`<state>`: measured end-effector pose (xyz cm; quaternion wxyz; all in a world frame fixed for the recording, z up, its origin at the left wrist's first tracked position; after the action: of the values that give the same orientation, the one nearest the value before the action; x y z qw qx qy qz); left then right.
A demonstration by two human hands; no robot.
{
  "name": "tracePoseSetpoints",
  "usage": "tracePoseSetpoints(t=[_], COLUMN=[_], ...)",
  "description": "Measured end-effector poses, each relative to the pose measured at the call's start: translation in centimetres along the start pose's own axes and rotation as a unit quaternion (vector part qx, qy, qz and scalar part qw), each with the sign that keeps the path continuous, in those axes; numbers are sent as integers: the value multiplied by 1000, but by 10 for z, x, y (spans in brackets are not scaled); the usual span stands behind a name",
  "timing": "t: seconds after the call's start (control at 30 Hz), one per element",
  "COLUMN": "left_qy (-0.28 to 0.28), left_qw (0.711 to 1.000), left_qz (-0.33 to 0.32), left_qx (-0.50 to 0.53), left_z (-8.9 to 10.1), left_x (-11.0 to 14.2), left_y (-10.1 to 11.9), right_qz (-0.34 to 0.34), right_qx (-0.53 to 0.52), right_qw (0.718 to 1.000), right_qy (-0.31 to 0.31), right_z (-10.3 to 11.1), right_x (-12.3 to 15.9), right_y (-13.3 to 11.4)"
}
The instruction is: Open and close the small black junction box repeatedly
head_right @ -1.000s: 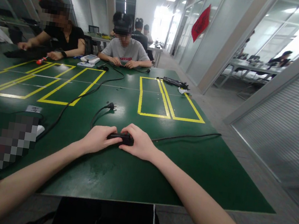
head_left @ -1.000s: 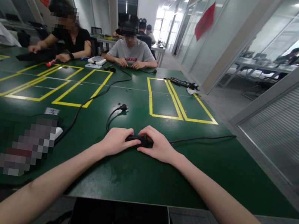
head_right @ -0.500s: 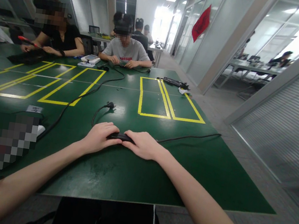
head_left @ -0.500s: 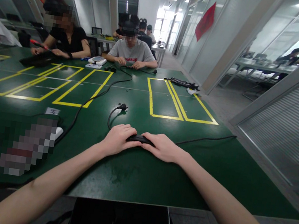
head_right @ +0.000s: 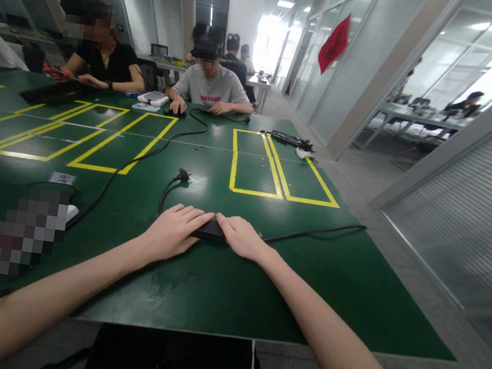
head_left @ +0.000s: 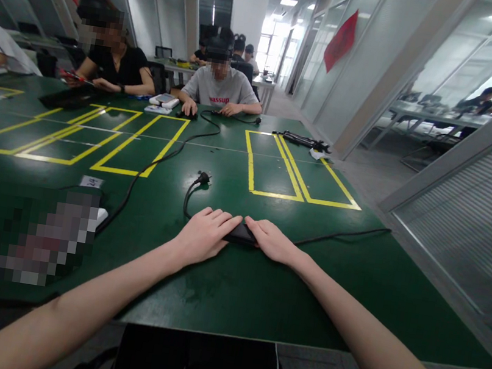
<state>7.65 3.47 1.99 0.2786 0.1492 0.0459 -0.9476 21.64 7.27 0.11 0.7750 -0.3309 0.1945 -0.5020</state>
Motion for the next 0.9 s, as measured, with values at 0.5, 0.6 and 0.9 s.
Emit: tracePoseSetpoints(t=[0.5,0.6,0.9], left_qy=[54,49,92], left_qw=[997,997,993], left_qz=[2,-26,-74], left_qx=[55,52,10], left_z=[11,12,24], left_x=[4,4,4], left_y=[-6,0,3], right_qz=[100,95,-27], right_qx=[201,106,-245], right_qw=[973,990,944], right_qy=[53,11,-218], right_z=[4,5,-13], right_x=[14,15,14], right_y=[-22,-19,-8])
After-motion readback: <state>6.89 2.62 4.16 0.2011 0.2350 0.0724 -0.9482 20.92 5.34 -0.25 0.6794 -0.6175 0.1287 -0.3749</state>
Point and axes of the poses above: each hand's wrist, its own x-axis away from the middle knuckle, its own z-axis out of the back of the hand, y = z × x, the point moved 7 cm from there along -x, towards the middle knuckle, and after that the axes turned 11 degrees about -z, right-handed, at the moved point
